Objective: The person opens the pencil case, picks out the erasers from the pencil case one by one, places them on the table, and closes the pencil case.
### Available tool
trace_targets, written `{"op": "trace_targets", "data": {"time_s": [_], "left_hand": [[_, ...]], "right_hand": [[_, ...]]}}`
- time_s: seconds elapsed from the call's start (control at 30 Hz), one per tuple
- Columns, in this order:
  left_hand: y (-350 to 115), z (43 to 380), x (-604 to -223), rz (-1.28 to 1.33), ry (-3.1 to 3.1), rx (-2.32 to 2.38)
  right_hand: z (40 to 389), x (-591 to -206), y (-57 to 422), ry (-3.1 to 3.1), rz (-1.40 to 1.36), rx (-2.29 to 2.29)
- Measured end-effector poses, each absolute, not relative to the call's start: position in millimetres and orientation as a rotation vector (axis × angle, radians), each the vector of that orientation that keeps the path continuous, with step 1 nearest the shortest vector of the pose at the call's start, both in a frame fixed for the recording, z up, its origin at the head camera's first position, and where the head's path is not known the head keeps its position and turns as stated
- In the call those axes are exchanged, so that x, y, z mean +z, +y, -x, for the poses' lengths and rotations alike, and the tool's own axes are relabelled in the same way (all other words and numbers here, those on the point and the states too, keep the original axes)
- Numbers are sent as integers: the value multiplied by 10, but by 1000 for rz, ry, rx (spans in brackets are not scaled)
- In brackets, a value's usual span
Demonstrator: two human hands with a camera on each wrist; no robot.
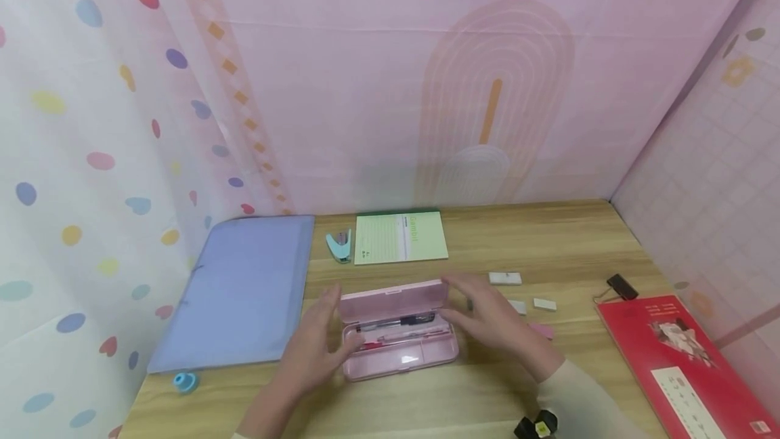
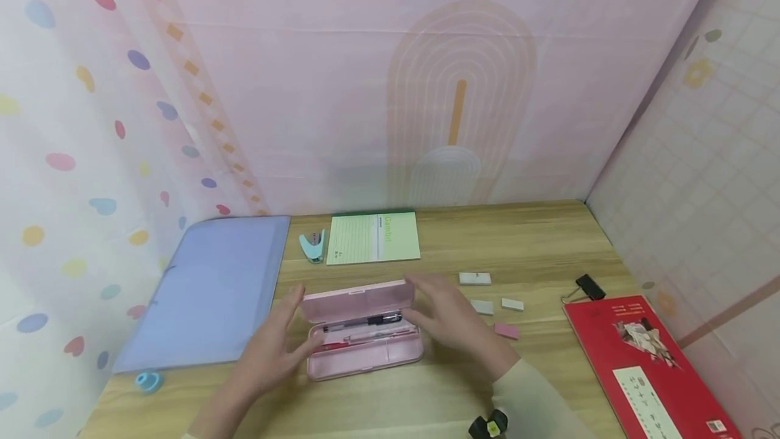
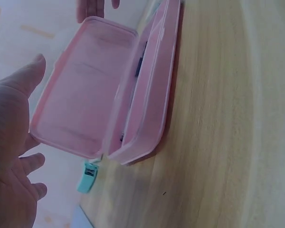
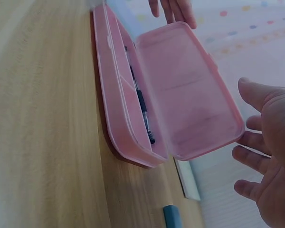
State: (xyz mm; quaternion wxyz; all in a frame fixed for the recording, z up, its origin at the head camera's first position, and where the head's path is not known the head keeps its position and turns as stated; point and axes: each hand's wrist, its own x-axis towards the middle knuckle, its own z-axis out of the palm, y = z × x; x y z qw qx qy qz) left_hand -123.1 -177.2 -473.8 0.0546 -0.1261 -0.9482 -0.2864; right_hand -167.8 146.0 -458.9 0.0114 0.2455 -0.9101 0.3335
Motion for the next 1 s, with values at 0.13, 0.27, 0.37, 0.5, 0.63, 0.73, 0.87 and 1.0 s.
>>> {"op": "trace_targets", "data": {"time_s": [0.13, 0.27, 0.37, 0.5, 0.63, 0.73, 0.87, 1.0], "left_hand": [[-1748, 1137, -4700, 505, -2840, -733], [-1712, 1030, -4704, 585, -2822, -581], [-1674, 944, -4732, 655, -2819, -487], [-1594, 856, -4802, 733, -2847, -421], [-1511, 822, -4900, 744, -2907, -376], [-1476, 801, -4966, 731, -2972, -372], [-1455, 781, -5017, 726, -3044, -373], [-1452, 783, -5056, 712, -3062, -361]], "right_hand": [[1590, -4565, 1496, -2787, -860, 972], [1503, -4608, 1510, -2753, -905, 934], [1439, -4669, 1482, -2727, -956, 883], [1362, -4776, 1405, -2760, -1010, 806], [1303, -4931, 1322, -2880, -1025, 734], [1276, -5035, 1258, -2939, -1020, 664], [1273, -5112, 1194, -2961, -997, 572], [1290, -5132, 1156, -2980, -981, 541]]}}
